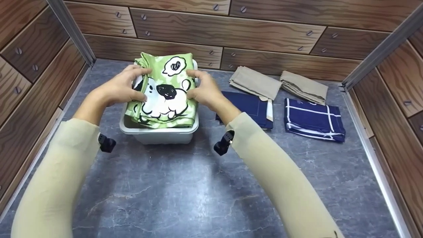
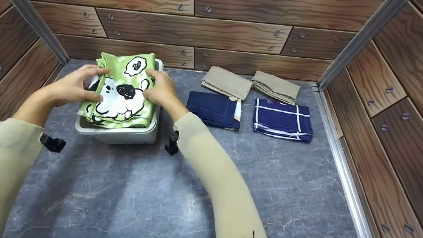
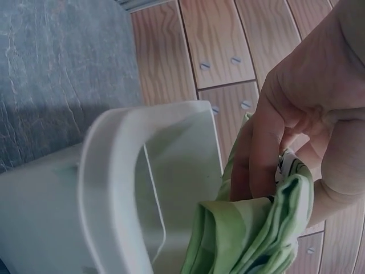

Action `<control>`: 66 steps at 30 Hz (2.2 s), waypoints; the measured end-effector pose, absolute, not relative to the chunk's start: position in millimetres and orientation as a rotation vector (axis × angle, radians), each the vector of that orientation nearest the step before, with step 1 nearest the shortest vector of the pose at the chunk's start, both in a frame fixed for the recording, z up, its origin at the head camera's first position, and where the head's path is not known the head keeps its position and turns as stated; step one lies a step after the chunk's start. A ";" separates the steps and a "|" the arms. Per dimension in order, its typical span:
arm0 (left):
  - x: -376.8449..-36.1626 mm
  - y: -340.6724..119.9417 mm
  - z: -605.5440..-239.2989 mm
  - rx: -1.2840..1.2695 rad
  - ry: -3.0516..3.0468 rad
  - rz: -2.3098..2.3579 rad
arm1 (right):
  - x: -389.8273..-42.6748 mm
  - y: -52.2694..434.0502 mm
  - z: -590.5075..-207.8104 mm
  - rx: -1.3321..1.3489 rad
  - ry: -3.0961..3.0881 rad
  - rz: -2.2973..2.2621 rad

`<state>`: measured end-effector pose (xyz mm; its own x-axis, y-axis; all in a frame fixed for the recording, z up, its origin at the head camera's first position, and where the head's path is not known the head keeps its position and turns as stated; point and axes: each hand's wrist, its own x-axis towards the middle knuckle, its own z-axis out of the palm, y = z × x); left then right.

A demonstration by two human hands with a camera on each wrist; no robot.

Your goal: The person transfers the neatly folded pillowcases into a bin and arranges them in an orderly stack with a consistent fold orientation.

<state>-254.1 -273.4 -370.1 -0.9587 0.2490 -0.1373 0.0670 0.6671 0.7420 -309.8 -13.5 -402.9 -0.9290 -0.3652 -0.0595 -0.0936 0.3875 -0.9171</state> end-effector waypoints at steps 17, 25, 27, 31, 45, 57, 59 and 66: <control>-257.9 -277.2 -377.8 0.222 2.679 1.106 | -313.8 -17.0 -404.6 -0.398 2.444 -1.502; -258.2 -277.8 -381.7 0.242 2.692 1.088 | -312.7 -20.7 -403.4 -0.441 2.551 -1.390; -258.4 -278.0 -382.3 0.243 2.690 1.080 | -312.7 -21.6 -403.5 -0.444 2.569 -1.365; -258.4 -278.7 -382.8 0.228 2.684 1.068 | -312.6 -23.0 -403.5 -0.444 2.583 -1.339; -259.2 -281.0 -380.5 0.224 2.725 0.987 | -312.7 -24.0 -399.3 -0.425 2.548 -1.355; -259.3 -280.8 -381.7 0.250 2.763 0.918 | -315.1 -21.1 -400.1 -0.434 2.574 -1.332; -259.7 -280.9 -382.8 0.252 2.766 0.904 | -316.1 -21.0 -400.5 -0.440 2.587 -1.320; -260.6 -282.4 -383.2 0.229 2.771 0.911 | -317.0 -21.1 -400.7 -0.423 2.568 -1.344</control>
